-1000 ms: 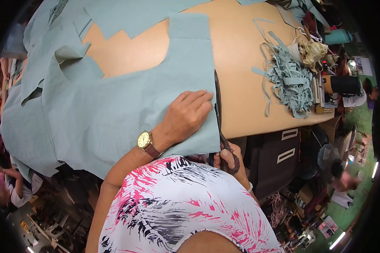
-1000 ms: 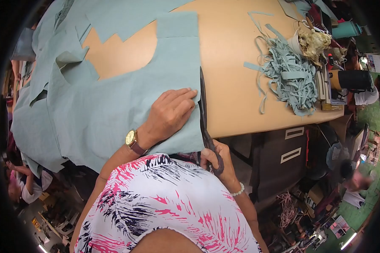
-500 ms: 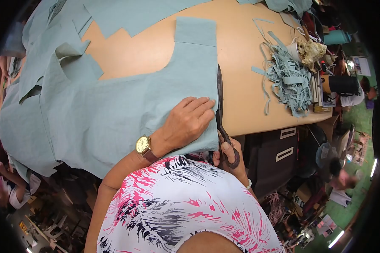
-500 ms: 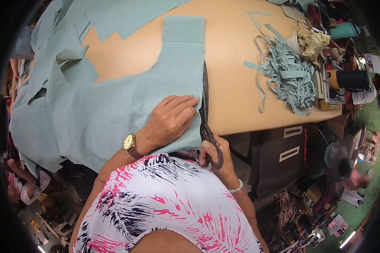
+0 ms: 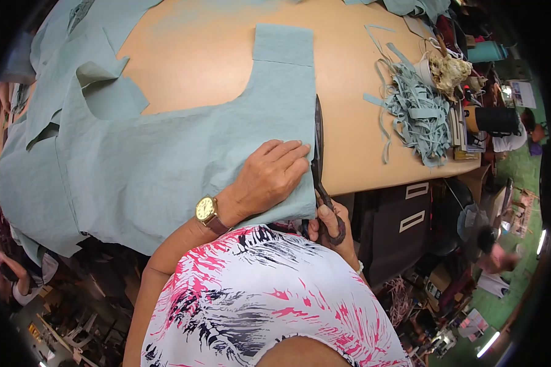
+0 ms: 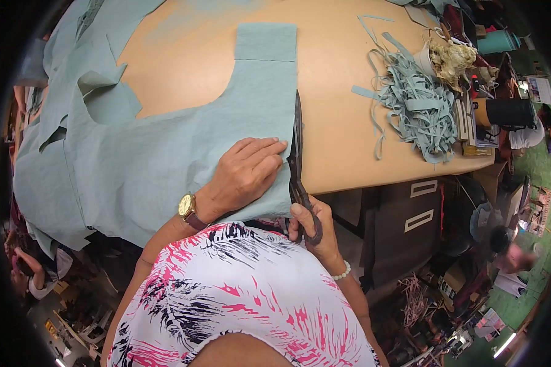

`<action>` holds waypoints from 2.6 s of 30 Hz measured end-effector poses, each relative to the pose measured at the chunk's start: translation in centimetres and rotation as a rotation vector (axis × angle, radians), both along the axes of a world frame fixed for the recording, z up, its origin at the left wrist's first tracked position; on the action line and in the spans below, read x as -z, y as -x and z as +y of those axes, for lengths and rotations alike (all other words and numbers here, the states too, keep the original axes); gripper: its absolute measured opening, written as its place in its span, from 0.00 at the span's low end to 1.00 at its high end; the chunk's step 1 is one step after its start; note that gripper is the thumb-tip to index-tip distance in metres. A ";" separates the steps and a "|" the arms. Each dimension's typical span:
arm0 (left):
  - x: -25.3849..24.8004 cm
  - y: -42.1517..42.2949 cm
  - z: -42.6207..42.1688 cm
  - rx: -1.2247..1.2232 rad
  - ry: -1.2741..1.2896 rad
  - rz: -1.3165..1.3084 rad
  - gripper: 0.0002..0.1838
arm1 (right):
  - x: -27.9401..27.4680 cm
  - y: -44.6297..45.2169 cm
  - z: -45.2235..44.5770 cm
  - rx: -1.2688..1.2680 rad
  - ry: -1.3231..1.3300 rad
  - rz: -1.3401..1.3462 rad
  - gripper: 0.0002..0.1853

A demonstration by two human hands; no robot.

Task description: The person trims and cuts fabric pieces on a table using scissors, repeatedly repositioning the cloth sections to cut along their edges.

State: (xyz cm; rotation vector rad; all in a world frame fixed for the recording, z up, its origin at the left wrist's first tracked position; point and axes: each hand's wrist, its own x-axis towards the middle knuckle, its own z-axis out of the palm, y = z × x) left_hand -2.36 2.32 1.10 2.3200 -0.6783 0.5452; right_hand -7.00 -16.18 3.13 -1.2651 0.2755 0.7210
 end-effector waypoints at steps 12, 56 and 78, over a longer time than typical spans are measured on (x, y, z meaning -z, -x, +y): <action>0.2 0.4 0.1 0.012 0.008 0.006 0.07 | -0.2 0.3 -0.1 -0.006 0.046 0.019 0.16; 0.2 1.4 0.0 0.040 0.043 0.018 0.06 | 0.0 0.3 -0.3 0.018 -0.026 -0.001 0.20; -1.6 -4.6 6.7 -0.467 0.546 0.400 0.27 | -3.5 -2.5 1.7 -0.177 0.095 -0.121 0.10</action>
